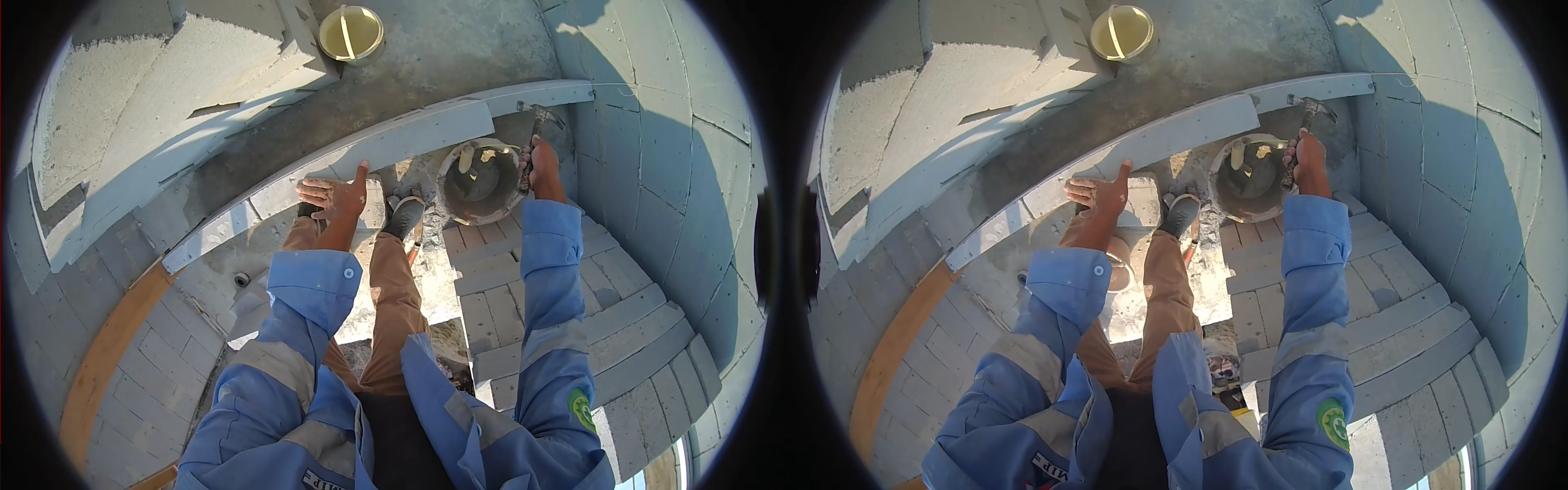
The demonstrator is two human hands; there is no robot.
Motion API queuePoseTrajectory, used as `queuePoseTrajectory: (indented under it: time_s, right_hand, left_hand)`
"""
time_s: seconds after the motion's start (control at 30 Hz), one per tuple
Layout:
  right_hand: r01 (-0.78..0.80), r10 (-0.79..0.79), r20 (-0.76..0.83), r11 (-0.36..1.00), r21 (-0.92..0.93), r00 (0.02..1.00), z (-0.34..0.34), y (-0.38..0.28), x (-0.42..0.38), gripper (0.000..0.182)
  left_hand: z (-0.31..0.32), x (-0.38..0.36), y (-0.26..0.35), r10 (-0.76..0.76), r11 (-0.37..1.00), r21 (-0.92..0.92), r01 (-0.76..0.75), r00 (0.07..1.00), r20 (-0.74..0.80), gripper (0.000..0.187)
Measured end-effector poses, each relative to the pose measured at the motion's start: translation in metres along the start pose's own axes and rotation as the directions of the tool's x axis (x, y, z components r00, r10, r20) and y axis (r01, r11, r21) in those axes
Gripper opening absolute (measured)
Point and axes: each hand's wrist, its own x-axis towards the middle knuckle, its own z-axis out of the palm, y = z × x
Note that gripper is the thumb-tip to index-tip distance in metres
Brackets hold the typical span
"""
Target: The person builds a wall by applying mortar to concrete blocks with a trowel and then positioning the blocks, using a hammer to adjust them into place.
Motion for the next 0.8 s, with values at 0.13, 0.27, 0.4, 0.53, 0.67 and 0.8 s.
queuePoseTrajectory:
  time_s: [0.13, 0.27, 0.4, 0.53, 0.67, 0.8]
  right_hand:
    - [-0.104, 0.138, 0.182, 0.977, -0.186, 0.974, -0.003, 0.003, -0.004, 0.015]
    - [-0.065, 0.113, 0.238, 0.977, -0.202, 0.965, 0.004, 0.011, -0.007, 0.018]
    - [-0.056, 0.133, 0.282, 0.963, -0.265, 0.95, 0.0, 0.012, -0.01, 0.021]
    - [0.015, 0.015, 0.215, 0.991, -0.135, 0.976, 0.003, 0.037, -0.03, 0.022]
    - [0.218, -0.222, -0.023, 0.969, -0.112, 0.975, 0.008, 0.077, -0.078, 0.025]
    - [0.232, -0.233, 0.004, 0.97, 0.068, 0.973, -0.001, 0.1, -0.105, 0.027]
  left_hand:
    - [0.008, 0.008, -0.007, 0.026, 0.999, -0.043, -0.028, 0.999, -0.041, 0.151]
    - [0.003, 0.007, -0.007, 0.015, 1.0, -0.01, -0.015, 1.0, 0.008, 0.152]
    - [0.004, 0.005, -0.003, 0.019, 0.999, 0.037, -0.019, 1.0, 0.016, 0.152]
    - [-0.003, 0.003, -0.001, -0.004, 0.998, 0.063, 0.002, 0.999, 0.036, 0.152]
    - [-0.009, 0.0, 0.003, 0.015, 0.998, 0.068, -0.02, 0.997, 0.076, 0.148]
    - [-0.007, 0.004, 0.002, -0.004, 0.997, 0.076, -0.002, 0.997, 0.08, 0.148]
